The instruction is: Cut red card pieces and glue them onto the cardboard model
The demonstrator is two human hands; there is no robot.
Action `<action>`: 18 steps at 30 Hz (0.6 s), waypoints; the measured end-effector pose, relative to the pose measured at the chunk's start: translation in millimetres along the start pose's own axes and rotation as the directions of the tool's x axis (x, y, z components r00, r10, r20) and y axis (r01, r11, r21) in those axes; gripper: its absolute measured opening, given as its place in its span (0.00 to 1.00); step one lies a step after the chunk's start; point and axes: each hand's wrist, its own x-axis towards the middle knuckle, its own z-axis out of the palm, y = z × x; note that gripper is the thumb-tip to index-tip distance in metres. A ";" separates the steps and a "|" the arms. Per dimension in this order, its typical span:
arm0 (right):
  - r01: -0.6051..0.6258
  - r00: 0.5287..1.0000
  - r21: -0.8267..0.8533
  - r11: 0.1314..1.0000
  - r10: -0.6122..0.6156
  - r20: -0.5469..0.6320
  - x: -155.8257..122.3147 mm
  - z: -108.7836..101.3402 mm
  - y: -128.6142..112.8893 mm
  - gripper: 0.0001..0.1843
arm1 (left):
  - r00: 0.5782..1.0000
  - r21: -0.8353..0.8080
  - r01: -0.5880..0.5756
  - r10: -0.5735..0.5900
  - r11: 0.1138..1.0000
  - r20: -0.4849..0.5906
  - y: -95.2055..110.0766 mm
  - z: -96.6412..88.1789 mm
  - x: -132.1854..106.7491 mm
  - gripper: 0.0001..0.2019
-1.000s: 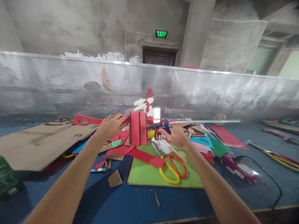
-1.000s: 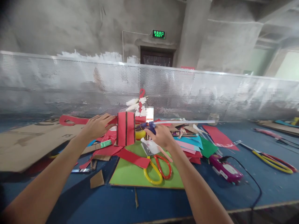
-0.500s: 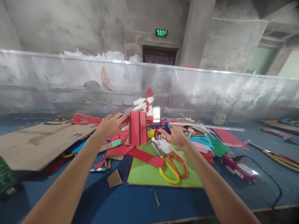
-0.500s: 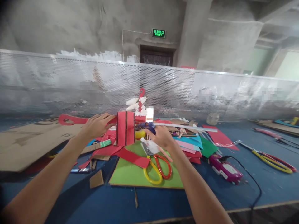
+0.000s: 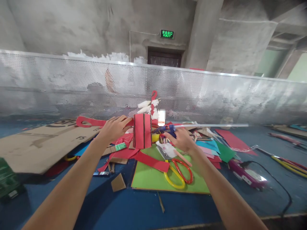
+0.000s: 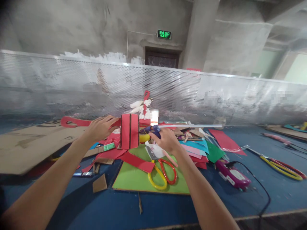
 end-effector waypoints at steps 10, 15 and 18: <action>0.001 1.000 -0.018 1.000 -0.001 -0.002 0.1 2.8 2.1 0.23 | 1.000 0.016 0.007 -0.008 1.000 0.022 0.3 -0.6 -0.3 0.16; 0.001 1.000 -0.005 1.000 -0.001 -0.002 0.0 2.4 2.8 0.23 | 0.999 -0.011 0.021 -0.021 1.000 0.027 0.9 -2.5 -0.1 0.16; 0.022 0.999 -0.024 0.999 -0.021 0.043 -0.8 3.7 4.6 0.24 | 0.999 -0.036 0.028 -0.027 0.999 0.017 0.1 -2.2 -0.9 0.17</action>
